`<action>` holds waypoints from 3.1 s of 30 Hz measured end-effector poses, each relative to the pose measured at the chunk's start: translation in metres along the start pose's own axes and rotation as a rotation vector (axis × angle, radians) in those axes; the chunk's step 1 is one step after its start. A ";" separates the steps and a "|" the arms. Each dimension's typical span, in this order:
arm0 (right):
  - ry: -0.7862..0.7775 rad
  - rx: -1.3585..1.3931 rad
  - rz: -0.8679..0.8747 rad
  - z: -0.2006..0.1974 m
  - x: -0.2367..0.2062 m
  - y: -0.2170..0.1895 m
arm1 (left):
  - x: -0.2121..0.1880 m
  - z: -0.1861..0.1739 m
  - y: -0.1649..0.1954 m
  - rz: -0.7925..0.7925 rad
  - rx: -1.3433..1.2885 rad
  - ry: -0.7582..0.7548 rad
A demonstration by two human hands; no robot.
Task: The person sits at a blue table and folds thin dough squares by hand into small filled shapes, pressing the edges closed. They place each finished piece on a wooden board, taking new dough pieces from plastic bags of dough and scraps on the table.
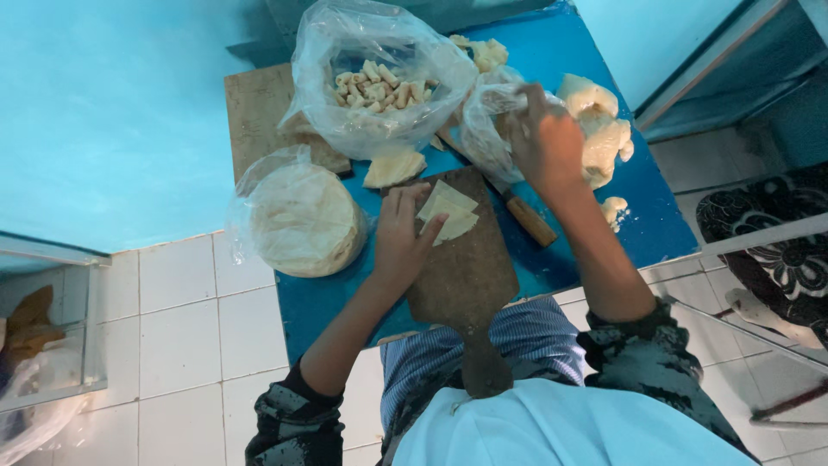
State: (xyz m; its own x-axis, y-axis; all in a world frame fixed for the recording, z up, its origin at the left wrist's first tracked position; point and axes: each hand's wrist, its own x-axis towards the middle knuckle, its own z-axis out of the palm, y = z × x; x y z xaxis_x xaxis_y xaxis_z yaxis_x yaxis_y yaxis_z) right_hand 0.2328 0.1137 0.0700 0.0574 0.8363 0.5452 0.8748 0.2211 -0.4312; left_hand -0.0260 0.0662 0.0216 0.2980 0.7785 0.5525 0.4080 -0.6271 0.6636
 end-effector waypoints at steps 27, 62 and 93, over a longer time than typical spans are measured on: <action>0.009 0.867 0.330 0.006 -0.034 0.090 | -0.013 0.009 -0.015 -0.137 0.399 -0.189; 0.153 0.339 -0.281 0.008 -0.140 -0.005 | -0.010 0.009 -0.027 -0.339 -0.074 -0.147; -0.032 0.142 0.034 0.012 -0.116 -0.053 | -0.015 0.023 -0.014 -0.135 -0.076 -0.142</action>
State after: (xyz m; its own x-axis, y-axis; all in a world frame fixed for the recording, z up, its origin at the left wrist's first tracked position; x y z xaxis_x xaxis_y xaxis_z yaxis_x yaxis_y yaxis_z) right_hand 0.1736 0.0116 0.0209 0.0687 0.8595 0.5065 0.7954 0.2593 -0.5478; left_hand -0.0163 0.0639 -0.0073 0.3659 0.8481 0.3832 0.3872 -0.5132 0.7659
